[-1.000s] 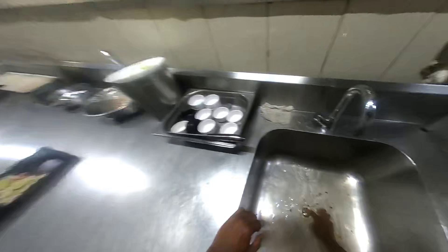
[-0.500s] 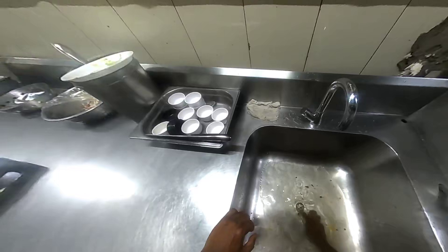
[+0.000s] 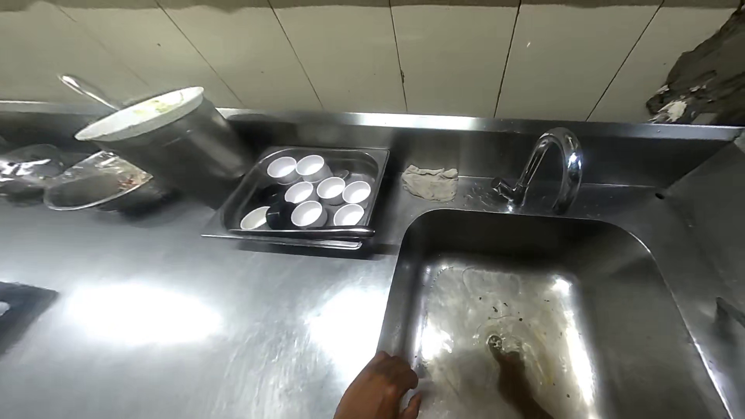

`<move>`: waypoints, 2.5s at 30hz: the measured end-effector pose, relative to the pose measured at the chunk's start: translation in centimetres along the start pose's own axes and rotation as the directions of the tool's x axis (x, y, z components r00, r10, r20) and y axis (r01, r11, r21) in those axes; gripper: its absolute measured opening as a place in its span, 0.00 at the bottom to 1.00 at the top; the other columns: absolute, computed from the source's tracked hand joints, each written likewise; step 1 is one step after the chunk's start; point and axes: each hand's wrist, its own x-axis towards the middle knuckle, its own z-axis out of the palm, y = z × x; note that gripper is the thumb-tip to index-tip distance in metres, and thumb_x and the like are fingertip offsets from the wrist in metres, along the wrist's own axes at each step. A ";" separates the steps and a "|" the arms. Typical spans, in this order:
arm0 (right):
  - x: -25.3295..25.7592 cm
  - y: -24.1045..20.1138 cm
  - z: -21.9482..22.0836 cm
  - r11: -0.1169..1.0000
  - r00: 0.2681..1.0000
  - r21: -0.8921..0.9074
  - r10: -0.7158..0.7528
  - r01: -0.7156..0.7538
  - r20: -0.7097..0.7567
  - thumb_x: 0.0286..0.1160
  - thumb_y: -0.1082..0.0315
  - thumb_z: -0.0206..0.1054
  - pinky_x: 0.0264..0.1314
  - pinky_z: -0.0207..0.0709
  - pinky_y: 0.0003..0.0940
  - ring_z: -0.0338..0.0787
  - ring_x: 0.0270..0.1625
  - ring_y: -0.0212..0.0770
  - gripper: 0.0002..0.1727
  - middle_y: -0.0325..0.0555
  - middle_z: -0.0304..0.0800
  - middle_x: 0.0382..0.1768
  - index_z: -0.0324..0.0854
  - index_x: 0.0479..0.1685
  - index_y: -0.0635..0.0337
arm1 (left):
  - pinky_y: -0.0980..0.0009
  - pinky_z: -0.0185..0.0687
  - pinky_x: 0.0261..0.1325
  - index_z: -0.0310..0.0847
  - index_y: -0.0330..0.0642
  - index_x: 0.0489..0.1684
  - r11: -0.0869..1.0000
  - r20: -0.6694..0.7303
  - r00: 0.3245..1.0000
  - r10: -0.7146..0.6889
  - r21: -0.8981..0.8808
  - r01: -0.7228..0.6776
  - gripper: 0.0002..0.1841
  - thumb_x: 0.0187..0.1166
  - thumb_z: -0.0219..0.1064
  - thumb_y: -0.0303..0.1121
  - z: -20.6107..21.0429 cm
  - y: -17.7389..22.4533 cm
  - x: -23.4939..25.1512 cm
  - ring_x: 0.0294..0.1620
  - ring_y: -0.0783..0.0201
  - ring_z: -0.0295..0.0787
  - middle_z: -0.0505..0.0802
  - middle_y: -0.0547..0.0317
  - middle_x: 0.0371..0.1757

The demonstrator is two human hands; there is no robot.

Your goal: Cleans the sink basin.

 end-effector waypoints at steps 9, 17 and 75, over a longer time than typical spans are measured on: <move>0.7 0.5 -0.9 0.998 0.998 0.032 -0.052 0.051 0.034 0.75 0.70 0.65 0.75 0.72 0.67 0.65 0.84 0.75 0.36 0.74 0.60 0.84 0.69 0.88 0.46 | 0.56 0.83 0.56 0.92 0.48 0.33 1.000 0.008 1.000 0.011 -0.002 -0.011 0.18 0.80 0.62 0.50 -0.2 -0.2 0.1 0.43 0.56 0.94 0.97 0.57 0.37; 8.4 -1.3 -8.9 0.951 0.985 0.295 -0.047 0.095 -0.168 0.76 0.71 0.67 0.86 0.65 0.49 0.73 0.83 0.58 0.31 0.63 0.71 0.82 0.72 0.81 0.66 | 0.53 0.83 0.57 0.92 0.44 0.35 0.999 0.050 0.999 0.006 -0.045 -0.004 0.18 0.81 0.63 0.47 -1.2 0.4 0.2 0.45 0.52 0.95 0.97 0.53 0.39; 4.6 2.2 -2.9 0.912 0.908 0.050 -0.400 0.408 -0.126 0.79 0.76 0.57 0.91 0.58 0.48 0.70 0.85 0.61 0.24 0.65 0.76 0.79 0.78 0.76 0.68 | 0.56 0.83 0.55 0.92 0.47 0.34 1.000 0.025 1.000 0.012 0.012 -0.013 0.18 0.81 0.62 0.50 -0.3 -0.1 0.0 0.42 0.55 0.94 0.96 0.56 0.36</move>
